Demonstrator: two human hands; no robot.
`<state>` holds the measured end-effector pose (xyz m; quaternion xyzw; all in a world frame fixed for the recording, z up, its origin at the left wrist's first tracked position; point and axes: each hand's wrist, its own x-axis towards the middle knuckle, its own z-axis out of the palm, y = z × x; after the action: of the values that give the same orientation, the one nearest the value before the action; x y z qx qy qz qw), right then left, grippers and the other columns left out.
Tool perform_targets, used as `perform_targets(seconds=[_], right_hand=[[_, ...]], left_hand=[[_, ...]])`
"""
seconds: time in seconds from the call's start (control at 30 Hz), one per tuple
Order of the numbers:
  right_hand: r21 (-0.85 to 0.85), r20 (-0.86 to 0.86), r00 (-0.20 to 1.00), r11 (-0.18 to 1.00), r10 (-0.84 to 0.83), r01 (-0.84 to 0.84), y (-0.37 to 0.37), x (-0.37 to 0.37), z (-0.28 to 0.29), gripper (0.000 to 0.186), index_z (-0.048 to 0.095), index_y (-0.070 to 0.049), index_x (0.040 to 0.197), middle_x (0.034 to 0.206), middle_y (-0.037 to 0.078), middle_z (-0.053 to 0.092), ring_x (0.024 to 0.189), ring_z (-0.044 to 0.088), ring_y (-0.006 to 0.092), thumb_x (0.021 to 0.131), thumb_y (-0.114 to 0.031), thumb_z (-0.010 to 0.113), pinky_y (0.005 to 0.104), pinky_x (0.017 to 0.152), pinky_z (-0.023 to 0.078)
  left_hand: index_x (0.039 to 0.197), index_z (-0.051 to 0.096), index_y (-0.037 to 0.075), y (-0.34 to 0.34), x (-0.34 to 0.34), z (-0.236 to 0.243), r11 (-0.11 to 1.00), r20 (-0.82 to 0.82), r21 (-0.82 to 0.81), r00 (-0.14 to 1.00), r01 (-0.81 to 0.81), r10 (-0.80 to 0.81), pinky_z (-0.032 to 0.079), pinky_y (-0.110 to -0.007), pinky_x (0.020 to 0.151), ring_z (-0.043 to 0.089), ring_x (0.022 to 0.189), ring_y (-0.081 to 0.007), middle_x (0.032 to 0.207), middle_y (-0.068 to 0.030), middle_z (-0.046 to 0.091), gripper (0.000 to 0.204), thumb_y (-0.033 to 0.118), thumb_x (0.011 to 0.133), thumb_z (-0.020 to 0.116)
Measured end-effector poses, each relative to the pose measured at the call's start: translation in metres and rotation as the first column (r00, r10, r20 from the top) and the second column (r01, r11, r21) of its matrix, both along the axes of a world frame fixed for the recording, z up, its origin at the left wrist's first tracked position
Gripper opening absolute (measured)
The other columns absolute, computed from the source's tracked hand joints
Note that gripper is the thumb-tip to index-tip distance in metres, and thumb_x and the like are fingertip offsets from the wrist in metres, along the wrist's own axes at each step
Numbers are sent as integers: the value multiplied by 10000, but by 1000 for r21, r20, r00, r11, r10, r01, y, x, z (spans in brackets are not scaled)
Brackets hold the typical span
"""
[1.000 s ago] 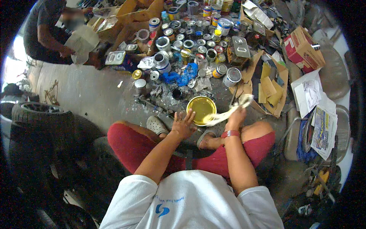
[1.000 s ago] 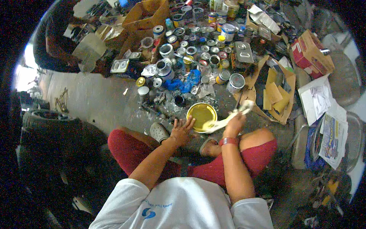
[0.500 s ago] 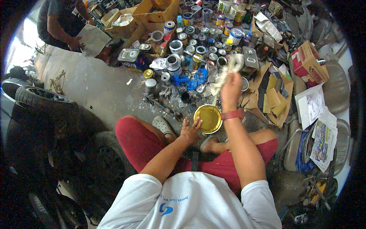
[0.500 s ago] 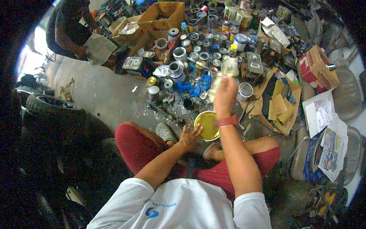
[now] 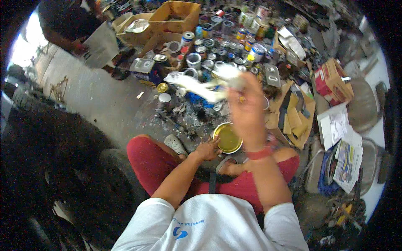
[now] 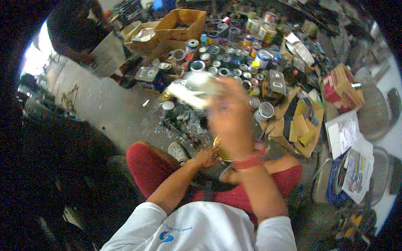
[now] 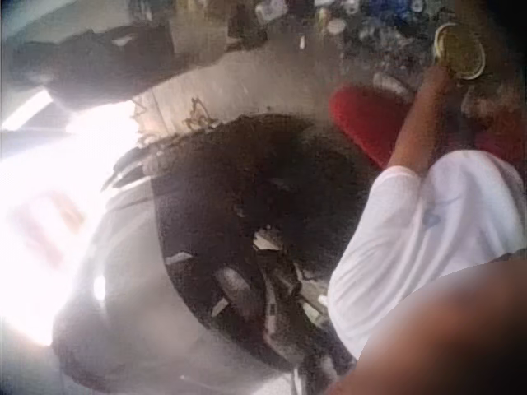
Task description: The person uses a spray gun to apply black paint to a car bumper mounted on a stand. After finishing the spray, the person walks to a cluttered area, sits on the floor, and mixes yellow paint in a container with a stirrer.
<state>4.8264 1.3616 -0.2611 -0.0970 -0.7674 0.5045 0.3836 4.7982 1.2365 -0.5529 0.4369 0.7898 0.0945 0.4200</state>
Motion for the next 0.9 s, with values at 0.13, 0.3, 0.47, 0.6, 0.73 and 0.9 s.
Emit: perform_targets(seconds=[0.13, 0.3, 0.47, 0.6, 0.73, 0.9], right_hand=[[-186, 380, 903, 940, -199, 286, 76, 83, -46, 242, 628, 38, 1264, 1186, 122, 711, 1079, 679, 184, 1033, -36, 637, 336, 918, 556], [-274, 309, 939, 932, -150, 239, 54, 125, -93, 418, 477, 59, 1422, 1237, 166, 694, 1093, 677, 176, 1032, 3, 616, 324, 915, 556], [-164, 452, 889, 973, -72, 162, 10, 108, -107, 451, 493, 34, 1443, 1233, 184, 666, 1120, 686, 293, 1006, 13, 604, 398, 972, 547], [354, 449, 882, 935, -147, -24, 5, 103, -103, 328, 626, 59, 1286, 1220, 160, 604, 1131, 674, 282, 963, 81, 575, 352, 958, 549], [-18, 460, 886, 997, -54, 71, 11, 109, -107, 385, 585, 53, 1346, 1295, 209, 617, 1150, 694, 303, 962, 72, 597, 364, 986, 590], [-325, 490, 862, 891, -128, 317, 29, 126, -115, 335, 571, 53, 1291, 1158, 134, 693, 1001, 744, 212, 965, 96, 635, 326, 904, 615]], left_hand=[[1602, 444, 103, 5, -20, 59, 761, 320, 419, 865, -495, 386, 440, -441, 1175, 545, 1418, -340, 1614, -175, 489, 690, 513, 1063, 577], [1636, 360, 57, 18, -33, 177, 800, 849, 321, 529, -507, -5, 460, -434, 1150, 568, 1378, -344, 1564, -239, 512, 809, 595, 1061, 549], [1636, 345, 40, 18, -47, 234, 880, 663, 367, 749, -300, -21, 493, -417, 1105, 608, 1307, -321, 1506, -241, 556, 838, 597, 1052, 570], [1439, 594, 30, 25, -61, 215, 873, 528, 429, 848, -233, -34, 527, -394, 1024, 671, 1157, -245, 1297, -188, 704, 647, 537, 1039, 632], [1247, 752, 40, 25, -69, 184, 728, 418, 641, 906, -243, -66, 548, -394, 960, 720, 1066, -243, 1138, -156, 777, 435, 366, 961, 776], [1232, 744, 47, 25, -72, 170, 637, 238, 739, 969, -221, 60, 554, -439, 969, 713, 1075, -344, 1152, -183, 733, 416, 195, 858, 850]])
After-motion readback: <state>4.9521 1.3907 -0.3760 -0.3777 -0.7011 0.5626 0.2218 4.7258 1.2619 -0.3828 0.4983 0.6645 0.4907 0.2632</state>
